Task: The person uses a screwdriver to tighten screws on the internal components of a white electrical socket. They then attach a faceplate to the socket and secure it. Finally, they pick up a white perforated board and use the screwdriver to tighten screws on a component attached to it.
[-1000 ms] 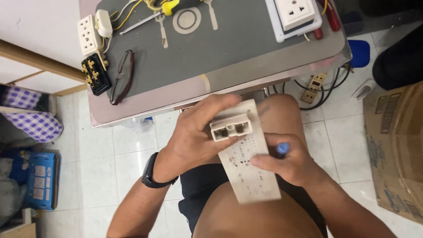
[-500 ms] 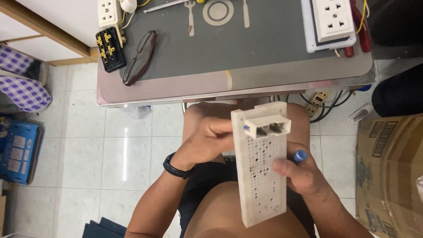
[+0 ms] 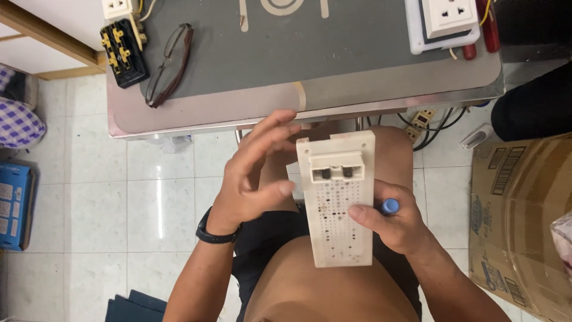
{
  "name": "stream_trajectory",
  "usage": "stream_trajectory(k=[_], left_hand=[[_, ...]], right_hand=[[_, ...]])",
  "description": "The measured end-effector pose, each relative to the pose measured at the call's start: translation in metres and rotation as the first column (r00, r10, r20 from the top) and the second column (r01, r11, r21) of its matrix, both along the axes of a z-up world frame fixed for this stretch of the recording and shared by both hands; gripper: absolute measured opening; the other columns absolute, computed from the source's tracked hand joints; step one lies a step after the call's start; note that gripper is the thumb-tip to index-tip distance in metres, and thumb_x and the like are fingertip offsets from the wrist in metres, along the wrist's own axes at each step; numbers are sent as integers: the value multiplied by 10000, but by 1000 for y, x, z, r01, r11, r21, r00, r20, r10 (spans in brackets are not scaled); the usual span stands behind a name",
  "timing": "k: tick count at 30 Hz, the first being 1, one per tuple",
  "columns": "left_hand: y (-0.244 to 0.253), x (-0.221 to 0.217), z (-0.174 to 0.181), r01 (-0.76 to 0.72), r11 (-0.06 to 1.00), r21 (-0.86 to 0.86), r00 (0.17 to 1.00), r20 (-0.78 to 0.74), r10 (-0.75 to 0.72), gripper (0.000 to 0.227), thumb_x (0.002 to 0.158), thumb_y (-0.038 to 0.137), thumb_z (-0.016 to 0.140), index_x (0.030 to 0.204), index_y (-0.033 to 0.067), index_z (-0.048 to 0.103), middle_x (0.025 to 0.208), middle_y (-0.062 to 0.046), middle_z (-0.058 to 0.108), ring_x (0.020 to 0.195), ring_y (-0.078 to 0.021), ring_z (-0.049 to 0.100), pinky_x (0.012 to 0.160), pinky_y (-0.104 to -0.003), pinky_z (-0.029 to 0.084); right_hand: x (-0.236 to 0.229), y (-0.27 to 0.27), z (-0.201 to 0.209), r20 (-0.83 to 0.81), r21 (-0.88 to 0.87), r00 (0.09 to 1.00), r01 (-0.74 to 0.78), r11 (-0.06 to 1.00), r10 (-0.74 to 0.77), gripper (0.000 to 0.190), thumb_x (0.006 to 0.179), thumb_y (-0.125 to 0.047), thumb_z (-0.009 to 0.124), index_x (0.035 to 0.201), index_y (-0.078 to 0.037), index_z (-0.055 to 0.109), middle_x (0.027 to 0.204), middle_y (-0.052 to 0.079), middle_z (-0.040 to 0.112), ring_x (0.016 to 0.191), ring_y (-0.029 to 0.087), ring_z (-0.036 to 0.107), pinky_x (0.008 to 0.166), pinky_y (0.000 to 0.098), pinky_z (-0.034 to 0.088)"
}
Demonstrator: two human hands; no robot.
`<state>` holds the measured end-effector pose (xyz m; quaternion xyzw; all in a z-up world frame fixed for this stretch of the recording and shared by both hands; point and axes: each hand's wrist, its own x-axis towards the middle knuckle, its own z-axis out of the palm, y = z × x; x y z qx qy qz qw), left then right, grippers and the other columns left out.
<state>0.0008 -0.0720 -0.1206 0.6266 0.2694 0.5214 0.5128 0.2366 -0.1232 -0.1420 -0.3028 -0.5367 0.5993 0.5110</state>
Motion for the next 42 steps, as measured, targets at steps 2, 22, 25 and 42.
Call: stream_trajectory(k=[2, 22, 25, 42], left_hand=[[-1, 0, 9, 2, 961, 276, 947, -310, 87, 602, 937, 359, 722, 1435, 190, 429, 1547, -144, 387, 1329, -314, 613, 1161, -474, 518], [-1, 24, -3, -115, 949, 293, 950, -245, 191, 258, 937, 105, 675, 1179, 41, 608, 1231, -230, 607, 1098, -311, 677, 925, -322, 619], [-2, 21, -5, -93, 958, 272, 952, -259, 166, 249, 951, 113, 661, 1188, 56, 610, 1250, -214, 596, 1092, -292, 672, 897, -300, 609], [2, 23, -3, -119, 957, 264, 932, -302, 199, 228, 911, 87, 685, 1121, 14, 636, 1220, -204, 608, 1007, -242, 670, 751, -256, 582]], right_hand=[[6, -8, -6, 221, -207, 975, 21, 978, 26, 294, 850, -197, 647, 1035, 26, 699, 1000, 119, 760, 890, 226, 737, 727, 303, 609], [15, -9, -18, 307, -145, 951, 83, 986, -35, 210, 842, -174, 659, 940, 10, 688, 873, 68, 719, 775, 180, 682, 666, 276, 560], [14, -11, -18, 332, -140, 942, 98, 985, -46, 229, 837, -169, 663, 976, 10, 697, 906, 75, 732, 797, 179, 690, 675, 278, 566], [9, -7, -16, 284, -179, 956, 128, 975, -73, 293, 837, -193, 659, 1030, 25, 686, 945, 107, 751, 827, 205, 720, 675, 288, 587]])
